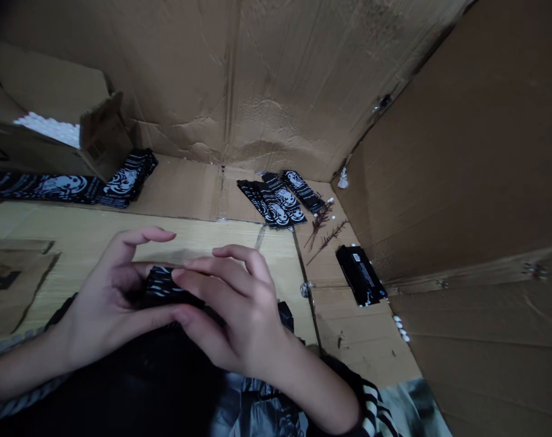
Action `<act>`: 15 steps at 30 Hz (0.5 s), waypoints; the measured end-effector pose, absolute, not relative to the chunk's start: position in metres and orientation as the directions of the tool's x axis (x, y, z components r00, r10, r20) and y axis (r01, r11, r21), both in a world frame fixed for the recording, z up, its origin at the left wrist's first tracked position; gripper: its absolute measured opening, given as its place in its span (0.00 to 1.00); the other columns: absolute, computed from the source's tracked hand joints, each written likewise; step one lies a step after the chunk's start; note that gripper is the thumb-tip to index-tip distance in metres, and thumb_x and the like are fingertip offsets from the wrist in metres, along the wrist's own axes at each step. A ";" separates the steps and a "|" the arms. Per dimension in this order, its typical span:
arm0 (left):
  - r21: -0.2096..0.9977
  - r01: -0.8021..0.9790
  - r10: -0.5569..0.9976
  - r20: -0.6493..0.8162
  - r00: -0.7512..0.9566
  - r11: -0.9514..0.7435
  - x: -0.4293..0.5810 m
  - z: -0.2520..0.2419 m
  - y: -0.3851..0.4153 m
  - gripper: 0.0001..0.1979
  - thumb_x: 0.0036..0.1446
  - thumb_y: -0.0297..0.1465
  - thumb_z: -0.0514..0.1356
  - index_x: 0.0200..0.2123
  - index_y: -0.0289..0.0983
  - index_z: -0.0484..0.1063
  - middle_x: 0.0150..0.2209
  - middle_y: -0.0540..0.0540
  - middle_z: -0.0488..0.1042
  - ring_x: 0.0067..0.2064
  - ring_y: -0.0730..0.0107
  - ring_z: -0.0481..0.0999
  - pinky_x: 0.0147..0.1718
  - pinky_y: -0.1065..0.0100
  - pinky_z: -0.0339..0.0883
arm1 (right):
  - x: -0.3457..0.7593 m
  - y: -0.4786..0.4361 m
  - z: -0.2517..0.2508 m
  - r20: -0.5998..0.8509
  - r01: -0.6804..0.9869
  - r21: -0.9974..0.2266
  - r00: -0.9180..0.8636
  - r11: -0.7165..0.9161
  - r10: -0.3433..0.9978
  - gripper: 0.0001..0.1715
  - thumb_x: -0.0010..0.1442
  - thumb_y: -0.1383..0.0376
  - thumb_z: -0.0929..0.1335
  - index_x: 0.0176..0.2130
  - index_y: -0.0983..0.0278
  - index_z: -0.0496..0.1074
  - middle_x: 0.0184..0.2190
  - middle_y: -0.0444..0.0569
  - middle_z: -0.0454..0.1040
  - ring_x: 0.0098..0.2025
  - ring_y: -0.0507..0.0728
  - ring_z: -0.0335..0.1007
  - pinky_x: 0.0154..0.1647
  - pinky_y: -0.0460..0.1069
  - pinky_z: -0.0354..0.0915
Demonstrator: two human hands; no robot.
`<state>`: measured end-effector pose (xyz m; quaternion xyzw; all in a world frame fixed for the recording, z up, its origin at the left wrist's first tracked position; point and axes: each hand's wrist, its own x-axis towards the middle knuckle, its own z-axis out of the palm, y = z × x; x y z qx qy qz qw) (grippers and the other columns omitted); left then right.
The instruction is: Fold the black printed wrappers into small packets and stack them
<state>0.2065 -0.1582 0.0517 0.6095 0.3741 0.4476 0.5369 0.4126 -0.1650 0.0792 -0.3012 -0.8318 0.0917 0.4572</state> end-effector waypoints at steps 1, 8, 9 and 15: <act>0.985 -0.039 0.935 0.169 0.310 -0.166 0.207 0.053 -0.159 0.32 0.56 0.35 0.74 0.58 0.50 0.62 0.37 0.54 0.85 0.37 0.65 0.87 0.37 0.70 0.81 | 0.414 -0.165 0.078 0.705 0.427 -0.396 -0.426 0.813 0.567 0.15 0.68 0.63 0.70 0.54 0.57 0.79 0.48 0.49 0.85 0.51 0.61 0.79 0.59 0.61 0.75; 0.976 0.016 0.929 0.203 0.308 -0.219 0.206 0.052 -0.164 0.27 0.58 0.36 0.73 0.56 0.53 0.65 0.47 0.52 0.84 0.47 0.59 0.88 0.46 0.66 0.83 | 0.412 -0.164 0.066 0.683 0.447 -0.332 -0.494 0.831 0.538 0.14 0.69 0.53 0.71 0.43 0.60 0.81 0.48 0.55 0.81 0.57 0.63 0.76 0.63 0.61 0.74; 0.971 0.019 0.922 0.220 0.318 -0.239 0.205 0.050 -0.163 0.27 0.59 0.35 0.72 0.57 0.53 0.65 0.48 0.51 0.84 0.48 0.59 0.88 0.47 0.67 0.82 | 0.412 -0.164 0.065 0.670 0.431 -0.365 -0.494 0.825 0.554 0.14 0.70 0.54 0.71 0.43 0.61 0.81 0.49 0.56 0.80 0.56 0.62 0.77 0.61 0.60 0.75; 0.862 -0.002 0.800 0.472 0.370 -0.507 0.205 0.037 -0.155 0.33 0.60 0.31 0.72 0.62 0.54 0.62 0.44 0.55 0.85 0.47 0.68 0.87 0.50 0.71 0.81 | 0.413 -0.170 0.064 0.548 0.332 -0.623 -0.461 0.708 0.698 0.10 0.71 0.62 0.70 0.45 0.63 0.82 0.55 0.58 0.78 0.59 0.60 0.78 0.58 0.55 0.78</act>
